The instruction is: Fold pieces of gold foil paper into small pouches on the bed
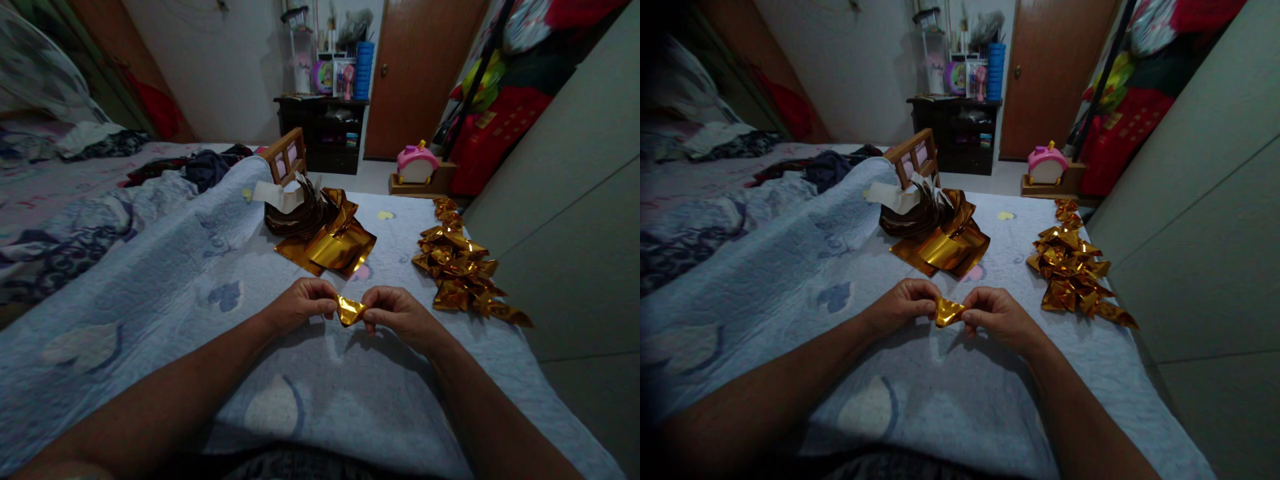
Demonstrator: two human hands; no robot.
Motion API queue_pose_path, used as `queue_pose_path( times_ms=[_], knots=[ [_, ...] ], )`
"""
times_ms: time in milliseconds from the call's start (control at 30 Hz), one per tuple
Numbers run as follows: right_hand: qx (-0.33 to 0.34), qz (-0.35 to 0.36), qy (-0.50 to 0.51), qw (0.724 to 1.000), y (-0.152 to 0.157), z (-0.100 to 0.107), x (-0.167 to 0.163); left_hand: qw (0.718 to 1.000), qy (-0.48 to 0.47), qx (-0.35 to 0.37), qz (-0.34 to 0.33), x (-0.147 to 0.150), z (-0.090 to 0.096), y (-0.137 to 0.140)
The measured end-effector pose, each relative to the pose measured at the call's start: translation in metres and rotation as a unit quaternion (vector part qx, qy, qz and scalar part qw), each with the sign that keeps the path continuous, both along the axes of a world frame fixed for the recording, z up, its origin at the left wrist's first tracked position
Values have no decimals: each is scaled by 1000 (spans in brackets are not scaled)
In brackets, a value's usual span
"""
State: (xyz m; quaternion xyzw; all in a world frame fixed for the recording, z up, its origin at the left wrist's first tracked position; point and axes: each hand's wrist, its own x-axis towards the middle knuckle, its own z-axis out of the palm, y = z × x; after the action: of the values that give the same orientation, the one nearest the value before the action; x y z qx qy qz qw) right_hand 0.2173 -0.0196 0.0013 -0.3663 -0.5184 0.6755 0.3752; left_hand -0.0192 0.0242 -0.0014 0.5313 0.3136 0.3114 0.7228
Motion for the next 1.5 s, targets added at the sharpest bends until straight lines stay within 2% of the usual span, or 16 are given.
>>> queue_pose_path(
  times_ms=[333, 667, 967, 1067, 1167, 1233, 1367, 1500],
  knots=[
    [12, -28, -3, 1000, 2, 2, -1, 1000, 7, 20, 20, 2, 4, -3],
    [22, -43, -25, 998, 3, 2, -2, 1000, 17, 18, 9, 2, 3, -3],
    [39, -36, -29, 998, 4, 3, -1, 999, -25, -2, 26, 3, -3, -2],
    [38, -38, -22, 998, 4, 4, -2, 999, -35, 17, 18, 2, -2, -1],
    [24, -47, -15, 998, 3, 5, -3, 996, -27, 82, 12, 2, 1, -1],
    [12, -54, -8, 998, 3, 6, -4, 986, 1, 168, 19, 1, 3, -2],
    [10, -87, -9, 996, 2, 5, -4, 921, 106, 374, 37, -1, 7, -5],
    [42, -130, -54, 989, 3, 4, -4, 857, 158, 489, 35, -2, 5, -8]
  ],
)
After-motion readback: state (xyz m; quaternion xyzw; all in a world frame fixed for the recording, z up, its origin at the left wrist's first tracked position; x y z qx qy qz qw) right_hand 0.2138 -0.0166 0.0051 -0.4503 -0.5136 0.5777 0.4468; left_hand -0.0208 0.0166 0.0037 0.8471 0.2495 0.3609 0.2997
